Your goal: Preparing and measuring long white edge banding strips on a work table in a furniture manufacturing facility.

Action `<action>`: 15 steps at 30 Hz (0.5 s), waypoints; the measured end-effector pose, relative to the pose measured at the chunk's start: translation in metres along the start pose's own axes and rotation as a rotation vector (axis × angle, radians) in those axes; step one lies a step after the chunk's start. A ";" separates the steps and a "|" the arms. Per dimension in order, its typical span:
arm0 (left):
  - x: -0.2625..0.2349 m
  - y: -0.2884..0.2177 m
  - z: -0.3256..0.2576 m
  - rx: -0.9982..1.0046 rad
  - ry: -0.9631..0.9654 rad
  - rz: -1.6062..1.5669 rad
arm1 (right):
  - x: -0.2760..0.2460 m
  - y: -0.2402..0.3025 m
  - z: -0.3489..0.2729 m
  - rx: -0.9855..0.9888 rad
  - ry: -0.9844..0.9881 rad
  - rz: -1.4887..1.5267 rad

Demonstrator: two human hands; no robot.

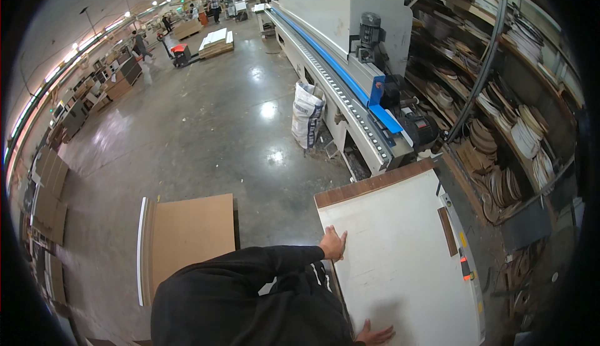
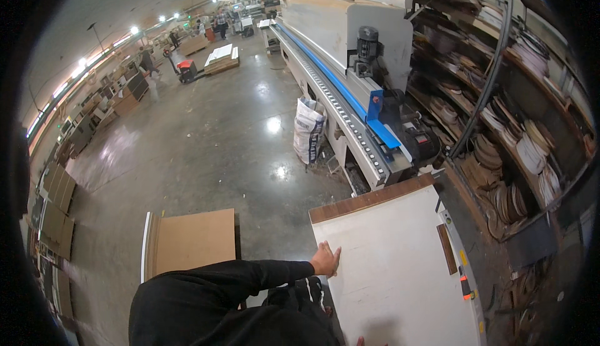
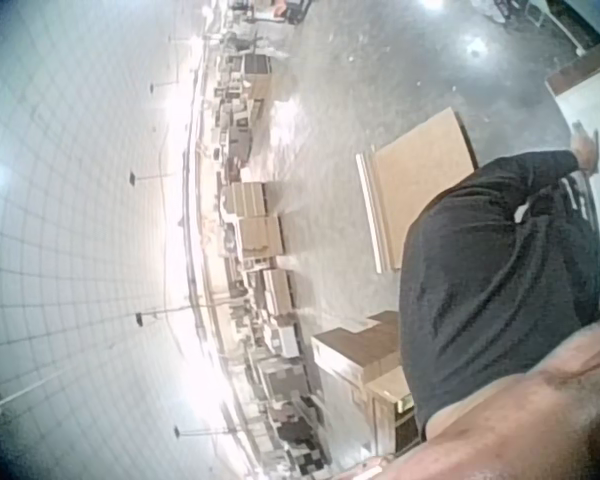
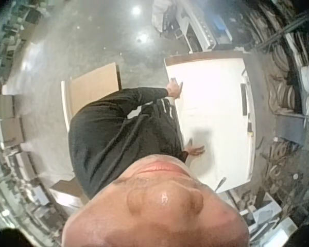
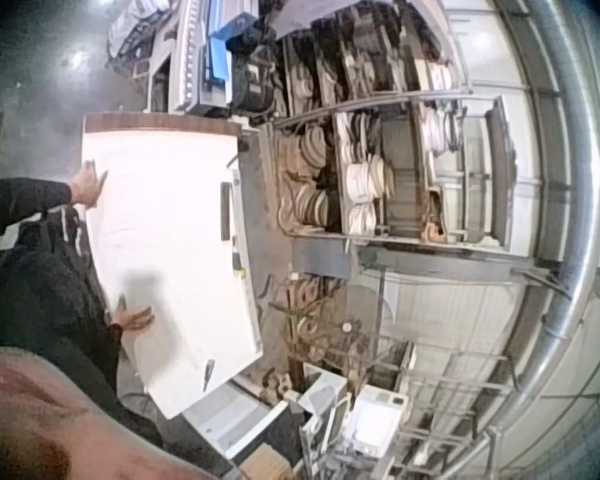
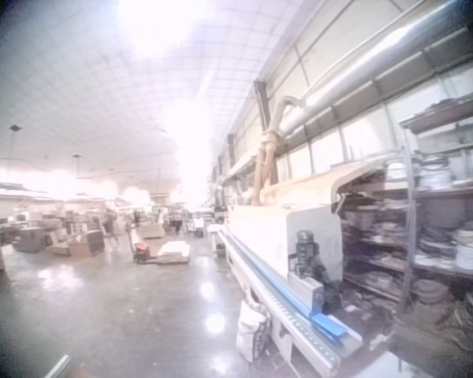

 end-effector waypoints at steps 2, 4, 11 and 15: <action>-0.002 -0.001 0.000 0.003 0.007 0.024 | 0.003 -0.002 0.000 0.030 0.060 0.010; 0.001 0.000 0.001 0.010 0.000 0.047 | 0.004 -0.002 0.001 0.025 0.058 0.019; -0.005 -0.002 -0.002 0.030 0.025 0.084 | -0.007 0.013 0.002 0.109 0.057 -0.052; -0.005 -0.003 -0.002 0.032 0.036 0.099 | -0.012 0.020 0.002 0.200 0.109 -0.088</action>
Point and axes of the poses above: each hand's wrist, its own z-axis towards the middle knuckle, its own x-axis out of the palm, y = z × x, the point moved 8 cm from there along z, towards the middle knuckle, and after that the axes turned 6 degrees about z, right-handed, at the moved point
